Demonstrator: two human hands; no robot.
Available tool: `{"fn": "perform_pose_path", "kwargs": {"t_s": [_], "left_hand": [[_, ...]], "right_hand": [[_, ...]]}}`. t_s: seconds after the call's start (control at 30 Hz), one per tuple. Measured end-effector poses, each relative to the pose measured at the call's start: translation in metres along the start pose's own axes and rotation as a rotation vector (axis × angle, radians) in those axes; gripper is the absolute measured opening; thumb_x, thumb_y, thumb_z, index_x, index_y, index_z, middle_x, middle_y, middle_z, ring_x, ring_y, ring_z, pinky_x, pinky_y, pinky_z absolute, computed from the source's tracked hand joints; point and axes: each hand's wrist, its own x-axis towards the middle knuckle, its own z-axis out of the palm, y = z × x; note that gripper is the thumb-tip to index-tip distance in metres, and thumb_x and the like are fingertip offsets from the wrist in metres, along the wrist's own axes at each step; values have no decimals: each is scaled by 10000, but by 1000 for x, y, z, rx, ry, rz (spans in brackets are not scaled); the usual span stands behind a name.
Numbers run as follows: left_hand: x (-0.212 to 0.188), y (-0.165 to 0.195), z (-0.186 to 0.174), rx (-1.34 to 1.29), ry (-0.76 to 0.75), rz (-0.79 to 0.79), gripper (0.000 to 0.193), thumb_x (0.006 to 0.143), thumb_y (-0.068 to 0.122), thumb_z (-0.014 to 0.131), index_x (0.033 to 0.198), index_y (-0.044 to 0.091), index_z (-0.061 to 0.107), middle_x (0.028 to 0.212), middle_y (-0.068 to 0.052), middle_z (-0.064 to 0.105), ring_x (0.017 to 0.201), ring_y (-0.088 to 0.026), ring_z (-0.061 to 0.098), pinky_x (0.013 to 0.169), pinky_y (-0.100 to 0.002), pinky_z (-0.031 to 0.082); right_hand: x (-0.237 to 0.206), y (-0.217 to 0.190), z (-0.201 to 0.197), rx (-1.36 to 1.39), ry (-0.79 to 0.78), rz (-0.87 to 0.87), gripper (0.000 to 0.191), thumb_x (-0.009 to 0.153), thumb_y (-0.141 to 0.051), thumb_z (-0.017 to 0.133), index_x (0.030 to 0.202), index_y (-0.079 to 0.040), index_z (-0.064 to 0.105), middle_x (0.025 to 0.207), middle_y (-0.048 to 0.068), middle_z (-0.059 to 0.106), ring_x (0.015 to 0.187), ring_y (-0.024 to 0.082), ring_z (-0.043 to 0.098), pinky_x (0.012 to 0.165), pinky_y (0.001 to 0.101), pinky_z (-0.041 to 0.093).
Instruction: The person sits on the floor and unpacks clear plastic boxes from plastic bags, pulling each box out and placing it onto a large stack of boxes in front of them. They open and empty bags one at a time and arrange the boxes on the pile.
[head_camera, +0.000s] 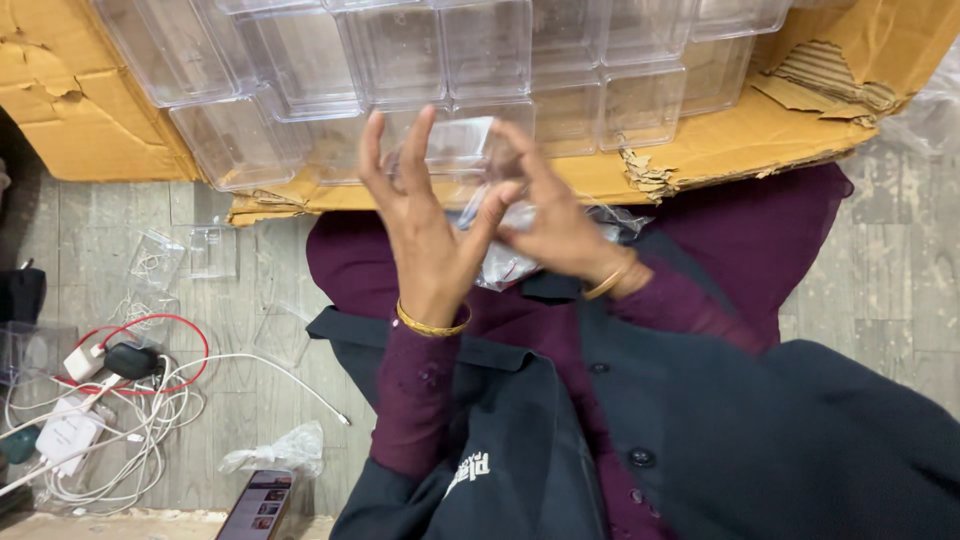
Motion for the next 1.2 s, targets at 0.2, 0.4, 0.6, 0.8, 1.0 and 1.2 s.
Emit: {"fn": "perform_pose_path", "kwargs": {"t_s": [0.2, 0.4, 0.6, 0.8, 1.0, 1.2], "left_hand": [[50, -89, 3, 265, 213, 8, 824, 1106, 377, 709, 1651, 122, 146, 1700, -200, 58, 1620, -404, 163, 1346, -525, 235], [70, -162, 11, 563, 198, -75, 329, 946, 231, 830, 1177, 94, 640, 1470, -175, 430, 1341, -418, 385, 1134, -517, 358], [65, -147, 23, 460, 135, 33, 127, 943, 108, 748, 993, 68, 639, 1132, -92, 630, 1185, -305, 530, 1033, -450, 437], [21, -97, 19, 203, 43, 102, 130, 978, 60, 713, 1062, 42, 615, 1142, -108, 612, 1189, -322, 551, 1065, -453, 459], [5, -101, 15, 126, 53, 136, 274, 917, 114, 849, 1090, 83, 638, 1688, -210, 77, 1569, -458, 198, 1213, -543, 365], [1, -127, 20, 182, 152, 19, 236, 938, 100, 861, 1114, 131, 707, 1735, -190, 17, 1623, -436, 160, 1220, -513, 415]], "right_hand": [[-20, 57, -82, 52, 453, 81, 626, 1024, -247, 766, 1488, -67, 386, 1313, 43, 461, 1239, 187, 572, 1071, 336, 543], [-40, 122, -106, -643, 115, 369, 376, 1051, -334, 742, 1139, 23, 660, 1131, 222, 665, 1236, 404, 568, 1110, 459, 446], [-33, 102, -77, -977, 254, 183, 560, 899, -308, 791, 1219, 127, 640, 1277, 346, 595, 1231, 497, 500, 998, 510, 418], [-23, 48, -44, -568, 193, 74, 303, 1030, -196, 662, 1294, -48, 688, 1288, 153, 651, 1224, 307, 617, 1069, 405, 508], [10, 43, 36, -620, -123, -248, 321, 854, -228, 775, 1093, -44, 666, 1074, 132, 613, 1043, 325, 572, 888, 439, 469], [11, 58, 36, -764, -29, -200, 131, 924, -186, 713, 1019, -119, 651, 997, 47, 626, 1032, 248, 590, 912, 433, 432]]}}
